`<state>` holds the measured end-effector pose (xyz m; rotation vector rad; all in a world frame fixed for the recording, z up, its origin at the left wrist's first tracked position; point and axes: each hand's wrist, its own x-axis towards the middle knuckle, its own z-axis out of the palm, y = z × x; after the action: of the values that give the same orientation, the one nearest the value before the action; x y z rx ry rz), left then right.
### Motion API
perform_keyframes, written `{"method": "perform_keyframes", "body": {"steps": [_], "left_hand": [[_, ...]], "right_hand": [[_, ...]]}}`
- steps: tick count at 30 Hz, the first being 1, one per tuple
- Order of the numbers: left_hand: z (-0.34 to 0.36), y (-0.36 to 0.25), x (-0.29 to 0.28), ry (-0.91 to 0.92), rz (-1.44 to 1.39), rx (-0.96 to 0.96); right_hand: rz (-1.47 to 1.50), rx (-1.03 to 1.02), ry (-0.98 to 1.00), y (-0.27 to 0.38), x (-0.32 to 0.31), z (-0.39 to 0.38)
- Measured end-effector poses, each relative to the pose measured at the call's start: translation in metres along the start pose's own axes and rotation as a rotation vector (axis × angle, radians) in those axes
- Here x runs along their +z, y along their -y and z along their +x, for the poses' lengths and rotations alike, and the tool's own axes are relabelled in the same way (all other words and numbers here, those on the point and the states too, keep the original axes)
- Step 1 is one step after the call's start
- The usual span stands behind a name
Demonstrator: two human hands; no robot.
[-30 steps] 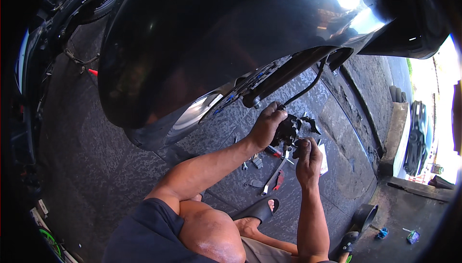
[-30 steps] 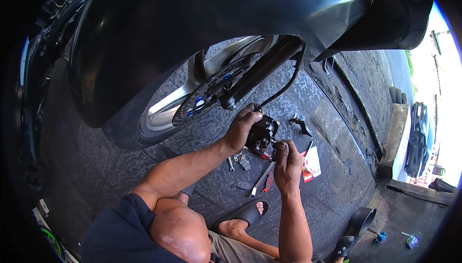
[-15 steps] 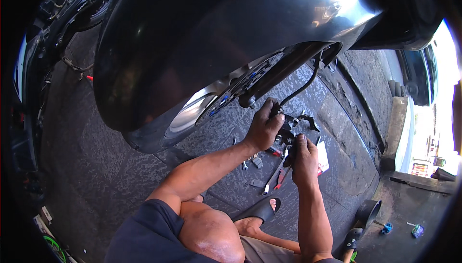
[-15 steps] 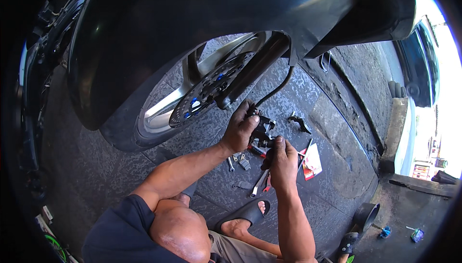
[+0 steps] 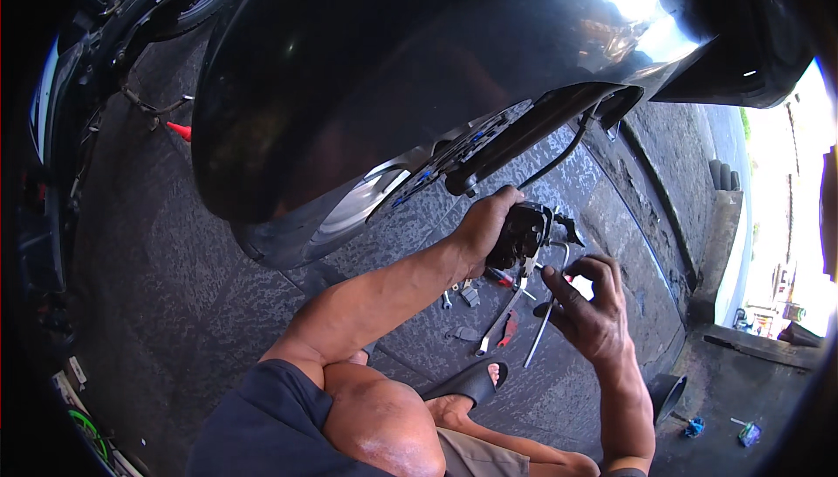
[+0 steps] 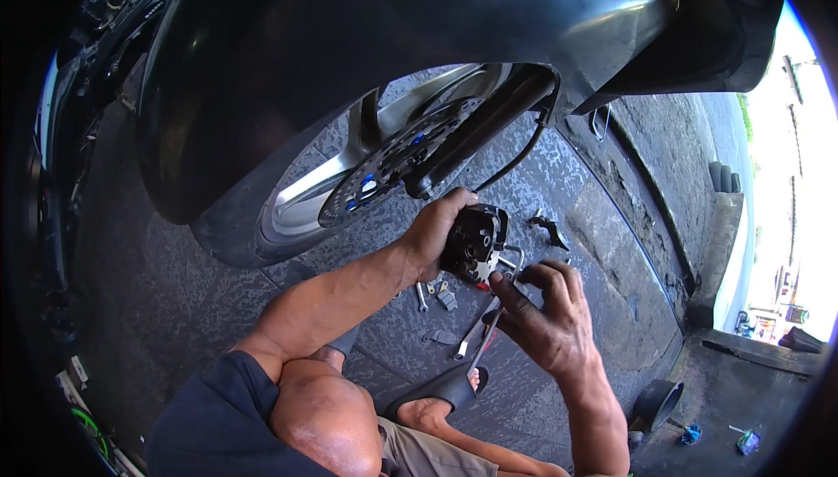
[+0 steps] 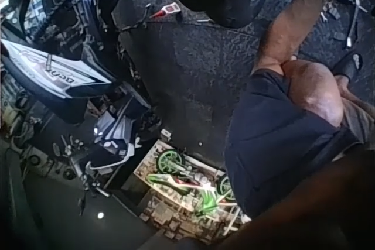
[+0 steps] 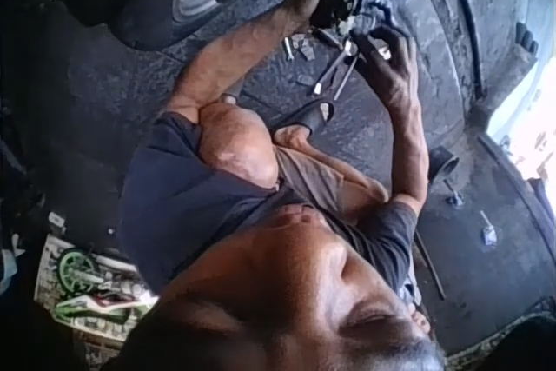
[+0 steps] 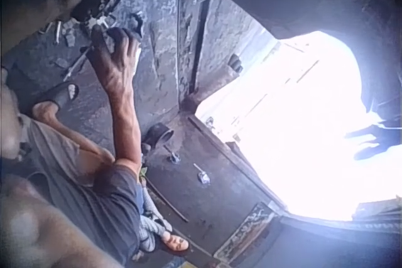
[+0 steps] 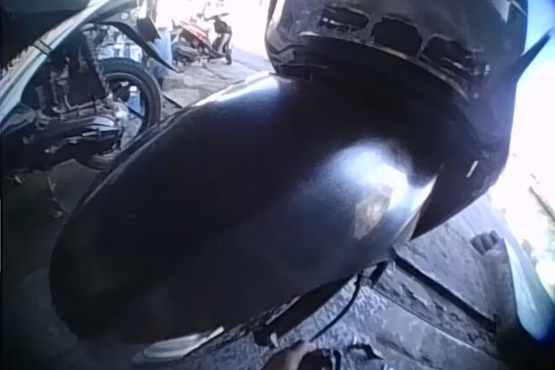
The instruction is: The person is cleaning and servicing a motorcycle's front disc brake caliper.
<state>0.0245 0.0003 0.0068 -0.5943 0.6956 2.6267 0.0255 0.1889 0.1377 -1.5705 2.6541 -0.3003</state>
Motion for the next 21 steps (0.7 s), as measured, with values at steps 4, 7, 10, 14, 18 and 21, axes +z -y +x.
{"method": "perform_keyframes", "body": {"steps": [4,7,10,14,18,21], "left_hand": [[-0.010,0.002,0.004,0.037,-0.040,-0.026],[-0.009,0.010,0.004,0.030,-0.013,0.107],[-0.010,0.022,0.006,0.018,0.012,0.194],[-0.013,0.025,0.008,0.021,0.097,0.307],[-0.013,0.029,0.006,0.059,0.192,0.369],[-0.013,0.030,0.009,0.070,0.200,0.372]], "right_hand": [[0.062,-0.282,-0.068,-0.015,-0.003,0.020],[0.039,-0.350,-0.142,-0.019,0.003,0.021],[0.051,-0.327,-0.215,-0.015,0.010,0.017],[0.068,-0.223,-0.271,-0.010,0.015,0.016],[0.167,-0.078,-0.320,-0.008,0.017,0.013],[0.207,0.009,-0.325,-0.007,0.018,0.010]]}}
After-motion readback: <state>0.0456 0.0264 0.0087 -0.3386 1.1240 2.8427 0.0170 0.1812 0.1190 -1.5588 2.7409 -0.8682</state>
